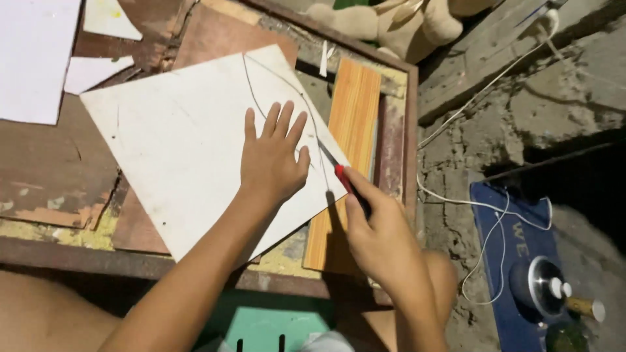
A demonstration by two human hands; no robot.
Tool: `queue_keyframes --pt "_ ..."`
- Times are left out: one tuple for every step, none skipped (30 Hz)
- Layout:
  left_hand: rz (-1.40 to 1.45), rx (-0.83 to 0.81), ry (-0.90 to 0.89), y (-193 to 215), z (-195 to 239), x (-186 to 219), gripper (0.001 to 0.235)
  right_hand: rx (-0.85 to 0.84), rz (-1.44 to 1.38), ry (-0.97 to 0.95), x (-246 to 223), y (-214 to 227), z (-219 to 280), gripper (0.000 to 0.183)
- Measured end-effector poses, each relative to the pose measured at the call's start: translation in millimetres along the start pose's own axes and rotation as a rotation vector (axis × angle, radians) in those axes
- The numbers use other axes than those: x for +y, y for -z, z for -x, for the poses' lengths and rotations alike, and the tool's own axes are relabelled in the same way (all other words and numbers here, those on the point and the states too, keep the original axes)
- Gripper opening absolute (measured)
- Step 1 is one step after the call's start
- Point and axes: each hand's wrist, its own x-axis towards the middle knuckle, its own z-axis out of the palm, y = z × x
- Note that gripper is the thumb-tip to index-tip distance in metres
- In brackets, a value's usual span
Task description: Using a utility knife to cut a curved shape out of a white foam board through repeated scoring passes.
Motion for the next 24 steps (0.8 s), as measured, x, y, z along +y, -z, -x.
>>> queue_keyframes --pt "0.014 0.045 -0.022 2 -2 0 0.066 0.027 -0.020 0.036 3 -7 -6 0.048" --pt "0.022 0.044 -0.044 4 3 4 0.066 0.048 -0.023 0.023 6 -9 -3 0.048" --pt "0.016 0.053 -0.038 8 9 8 0.066 0.040 -0.032 0.040 7 -11 -2 0.048" --pt "-0.008 0.094 -0.015 14 4 4 0.065 0.028 -0.039 0.096 4 -13 -11 0.048" --pt "-0.018 0.123 -0.021 14 -13 2 0.065 0.045 -0.039 0.122 0 -5 -23 0.048" --pt "-0.017 0.156 -0.072 14 -8 3 0.065 0.013 -0.027 0.078 -2 -2 -24 0.048" --pt "-0.017 0.189 -0.122 14 -1 4 0.065 -0.019 -0.012 0.033 -3 1 -24 0.048" --pt "-0.028 0.185 -0.106 11 1 2 0.065 -0.038 -0.015 0.041 -10 1 -23 0.048" --pt "-0.074 0.061 -0.040 7 2 1 0.066 -0.066 0.000 -0.033 -17 1 -23 0.051" --pt "-0.111 -0.052 0.001 2 -6 4 0.067 -0.065 0.014 -0.113 -23 6 -24 0.054" --pt "-0.111 -0.045 -0.008 0 -11 1 0.067 -0.054 0.011 -0.111 -22 5 -26 0.054" --pt "-0.099 -0.037 0.012 -2 -11 2 0.068 -0.036 0.052 -0.098 -20 6 -24 0.054" --pt "-0.086 -0.029 0.031 -5 -9 2 0.069 -0.017 0.094 -0.085 -18 5 -22 0.054" --pt "-0.085 -0.032 0.043 -6 -9 2 0.069 -0.029 0.099 -0.083 -28 17 -16 0.054" --pt "-0.095 -0.061 0.046 -6 -7 3 0.069 -0.038 0.094 -0.228 -39 29 -10 0.054" --pt "-0.110 -0.087 0.039 -5 -8 1 0.069 -0.041 0.081 -0.373 -51 41 -3 0.055" --pt "-0.114 -0.089 0.042 -3 -10 -1 0.069 -0.045 0.079 -0.371 -50 47 -4 0.055" --pt "-0.092 -0.095 0.037 -2 -10 -1 0.069 -0.057 0.112 -0.350 -49 53 -1 0.054" --pt "-0.070 -0.101 0.032 0 -11 1 0.068 -0.069 0.144 -0.328 -49 61 1 0.053" --pt "-0.065 -0.093 0.024 -1 -9 1 0.068 -0.058 0.146 -0.328 -52 57 5 0.053" --pt "-0.066 -0.060 0.021 -2 -7 0 0.068 -0.067 0.161 -0.380 -57 54 10 0.054" --pt "-0.068 -0.020 0.020 -3 -8 -1 0.068 -0.073 0.178 -0.426 -61 50 12 0.056" --pt "-0.064 -0.005 0.014 -5 -14 0 0.068 -0.059 0.180 -0.419 -58 48 15 0.056" --pt "-0.084 -0.038 0.029 -6 -12 0 0.068 -0.058 0.226 -0.399 -55 44 18 0.056"
